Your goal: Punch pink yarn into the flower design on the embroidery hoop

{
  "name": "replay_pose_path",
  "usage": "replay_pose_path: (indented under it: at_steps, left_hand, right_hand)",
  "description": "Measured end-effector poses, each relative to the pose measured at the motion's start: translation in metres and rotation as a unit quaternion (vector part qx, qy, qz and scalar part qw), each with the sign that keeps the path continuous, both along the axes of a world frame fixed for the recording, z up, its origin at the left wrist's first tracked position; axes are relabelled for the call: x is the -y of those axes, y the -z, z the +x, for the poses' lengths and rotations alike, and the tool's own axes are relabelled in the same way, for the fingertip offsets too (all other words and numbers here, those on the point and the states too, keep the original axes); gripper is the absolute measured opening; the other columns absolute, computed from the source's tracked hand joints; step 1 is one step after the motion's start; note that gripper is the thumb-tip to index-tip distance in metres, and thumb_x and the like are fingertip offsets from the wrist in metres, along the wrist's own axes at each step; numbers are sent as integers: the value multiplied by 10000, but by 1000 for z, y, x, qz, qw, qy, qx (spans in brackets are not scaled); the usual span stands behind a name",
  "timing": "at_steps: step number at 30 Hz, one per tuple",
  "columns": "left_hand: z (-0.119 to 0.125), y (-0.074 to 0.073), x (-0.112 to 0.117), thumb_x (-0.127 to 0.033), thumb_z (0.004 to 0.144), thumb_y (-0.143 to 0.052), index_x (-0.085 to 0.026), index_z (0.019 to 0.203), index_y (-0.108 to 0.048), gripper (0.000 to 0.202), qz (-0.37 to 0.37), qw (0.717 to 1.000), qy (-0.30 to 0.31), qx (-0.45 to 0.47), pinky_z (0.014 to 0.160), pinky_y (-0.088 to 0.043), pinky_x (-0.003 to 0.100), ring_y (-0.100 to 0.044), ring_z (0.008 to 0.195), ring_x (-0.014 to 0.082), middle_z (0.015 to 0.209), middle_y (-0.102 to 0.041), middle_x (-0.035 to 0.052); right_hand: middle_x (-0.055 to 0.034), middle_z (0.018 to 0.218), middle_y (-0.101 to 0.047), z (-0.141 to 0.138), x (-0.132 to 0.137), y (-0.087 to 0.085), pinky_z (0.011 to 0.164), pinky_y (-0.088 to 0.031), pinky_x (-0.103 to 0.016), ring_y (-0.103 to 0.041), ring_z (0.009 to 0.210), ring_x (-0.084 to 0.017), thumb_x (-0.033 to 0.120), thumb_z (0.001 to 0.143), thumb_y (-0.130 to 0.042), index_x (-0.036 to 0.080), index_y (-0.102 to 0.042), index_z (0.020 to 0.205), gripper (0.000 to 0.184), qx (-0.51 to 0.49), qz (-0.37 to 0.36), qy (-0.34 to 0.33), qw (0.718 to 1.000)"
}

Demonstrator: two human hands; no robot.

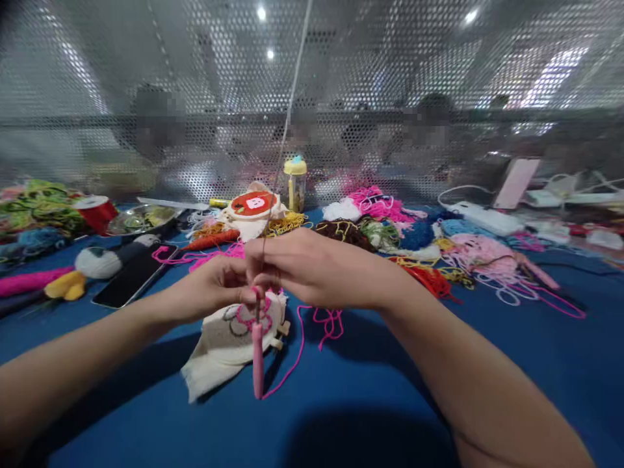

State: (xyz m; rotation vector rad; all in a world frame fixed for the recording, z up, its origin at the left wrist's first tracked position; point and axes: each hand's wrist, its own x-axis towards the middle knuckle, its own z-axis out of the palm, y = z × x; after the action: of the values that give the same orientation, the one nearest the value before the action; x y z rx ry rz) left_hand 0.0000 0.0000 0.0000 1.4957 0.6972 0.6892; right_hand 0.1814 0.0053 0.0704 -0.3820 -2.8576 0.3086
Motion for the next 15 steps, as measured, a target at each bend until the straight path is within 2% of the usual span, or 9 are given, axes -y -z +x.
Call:
replay_pose_path:
  at_steps: [7, 15]
  left_hand:
    - [1, 2, -3, -74, 645, -585, -112, 593, -529, 86, 11, 1000, -19, 15, 537, -407, 192, -531, 530, 57, 569, -572, -30]
    - [1, 3, -3, -77, 642, -589, -104, 618, -538, 63, 8, 1000, -18, 20, 530, -394, 196, -518, 517, 52, 561, -564, -32]
  right_hand:
    - [-1, 667, -510, -4, -1, 3, 597, -325, -210, -430, 593, -80, 154, 847, -369, 136, -505, 766, 160, 32, 4, 7, 999]
    - [4, 663, -517, -3, -2, 3, 586, -323, -202, -434, 587, -75, 152, 843, -379, 139, -504, 767, 147, 22, 5, 7, 1000]
